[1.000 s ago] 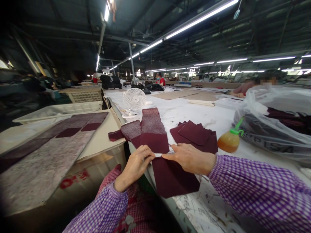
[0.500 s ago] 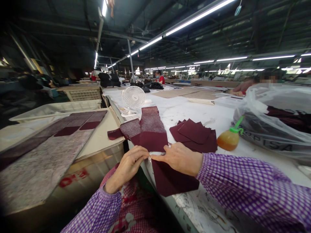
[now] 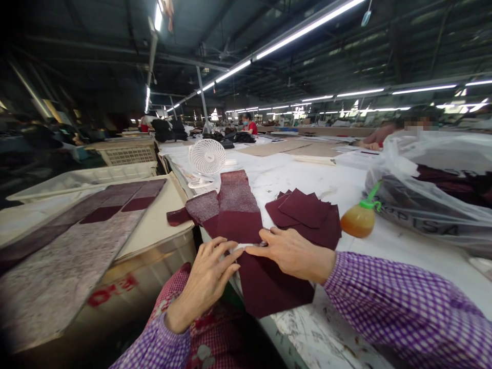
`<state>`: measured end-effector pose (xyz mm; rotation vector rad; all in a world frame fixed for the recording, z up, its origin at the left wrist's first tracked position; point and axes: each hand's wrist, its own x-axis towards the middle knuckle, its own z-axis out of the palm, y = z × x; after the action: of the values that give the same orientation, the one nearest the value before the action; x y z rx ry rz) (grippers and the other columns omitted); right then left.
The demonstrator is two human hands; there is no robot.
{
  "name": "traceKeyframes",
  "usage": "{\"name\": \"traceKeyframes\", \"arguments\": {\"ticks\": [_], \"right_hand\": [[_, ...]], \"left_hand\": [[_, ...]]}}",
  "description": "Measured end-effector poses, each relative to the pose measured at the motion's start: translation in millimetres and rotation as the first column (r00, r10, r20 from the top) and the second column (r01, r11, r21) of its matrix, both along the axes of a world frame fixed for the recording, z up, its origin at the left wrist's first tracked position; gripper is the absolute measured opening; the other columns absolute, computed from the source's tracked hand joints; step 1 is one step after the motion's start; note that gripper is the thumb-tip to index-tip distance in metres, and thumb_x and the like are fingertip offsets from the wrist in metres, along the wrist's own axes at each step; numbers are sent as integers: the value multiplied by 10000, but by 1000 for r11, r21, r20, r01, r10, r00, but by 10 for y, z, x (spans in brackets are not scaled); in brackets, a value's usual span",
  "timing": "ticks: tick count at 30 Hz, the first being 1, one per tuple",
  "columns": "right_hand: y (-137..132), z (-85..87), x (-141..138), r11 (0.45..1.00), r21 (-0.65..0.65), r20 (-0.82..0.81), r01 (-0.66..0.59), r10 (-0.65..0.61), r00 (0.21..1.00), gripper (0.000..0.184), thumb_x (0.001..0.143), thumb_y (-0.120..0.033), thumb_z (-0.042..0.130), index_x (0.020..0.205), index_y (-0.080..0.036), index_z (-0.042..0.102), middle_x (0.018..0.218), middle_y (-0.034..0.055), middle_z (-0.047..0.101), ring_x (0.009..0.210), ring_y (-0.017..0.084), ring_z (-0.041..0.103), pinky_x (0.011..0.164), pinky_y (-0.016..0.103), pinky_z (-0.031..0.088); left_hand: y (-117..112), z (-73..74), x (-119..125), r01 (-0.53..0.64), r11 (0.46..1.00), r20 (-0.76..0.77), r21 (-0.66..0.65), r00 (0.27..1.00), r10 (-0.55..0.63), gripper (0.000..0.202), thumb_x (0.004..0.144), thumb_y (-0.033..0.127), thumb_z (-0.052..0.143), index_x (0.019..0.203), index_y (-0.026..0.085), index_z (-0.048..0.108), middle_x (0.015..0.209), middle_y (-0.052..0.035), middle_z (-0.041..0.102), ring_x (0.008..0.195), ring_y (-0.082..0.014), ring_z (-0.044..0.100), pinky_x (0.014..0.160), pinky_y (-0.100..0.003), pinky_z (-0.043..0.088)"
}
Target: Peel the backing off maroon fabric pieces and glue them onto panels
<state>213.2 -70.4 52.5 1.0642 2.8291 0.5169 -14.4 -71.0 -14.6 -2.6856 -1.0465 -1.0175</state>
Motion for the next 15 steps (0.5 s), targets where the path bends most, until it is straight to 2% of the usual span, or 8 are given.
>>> {"name": "traceKeyframes", "arguments": {"ticks": [3,6,9,11,13,15], "right_hand": [[-35,8,133,999,-38,-24,32,-33,999,660,783,6,392,1332,-358,435,1000,69,541,829,176,526,676,281,409],[-50,88,292,991,-71,-25,111,-113,993,602,780,3,406,1251,-352,526,938,58,554,802,171,529,721,306,410],[-26,227,360,976,-84,44,203,-200,979,374,774,-25,455,955,-256,687,848,74,574,803,191,534,736,324,407],[3,280,332,969,-86,36,233,-231,972,246,790,-66,483,788,-204,687,837,82,592,840,205,542,798,352,403],[26,256,260,967,-113,-97,228,-239,966,201,850,-147,472,847,-191,668,910,80,603,893,202,550,860,357,397],[32,163,175,962,-190,-285,193,-243,927,219,889,-255,468,1033,-186,618,1011,80,590,932,187,553,854,324,416]], "left_hand": [[17,20,-30,4,999,-47,46,999,-2,275,911,267,463,1150,200,581,1173,-92,576,1134,-280,440,899,-476,407],[21,11,-46,7,999,-38,41,999,-6,267,915,260,455,1138,198,587,1212,-96,560,1203,-292,402,945,-508,382],[22,13,-44,23,1000,-4,18,1000,-23,260,920,256,440,1121,200,595,1258,-96,533,1272,-289,350,1005,-530,341],[43,40,-30,45,999,16,0,999,-45,250,923,259,428,1086,206,610,1263,-89,529,1286,-279,346,1035,-538,312],[98,79,-9,73,997,34,-25,997,-72,228,922,250,424,1013,212,629,1234,-78,546,1271,-269,370,1044,-532,306],[189,116,16,93,994,67,-62,994,-89,187,910,236,443,970,199,616,1176,-82,565,1203,-253,436,1012,-492,360]]}}
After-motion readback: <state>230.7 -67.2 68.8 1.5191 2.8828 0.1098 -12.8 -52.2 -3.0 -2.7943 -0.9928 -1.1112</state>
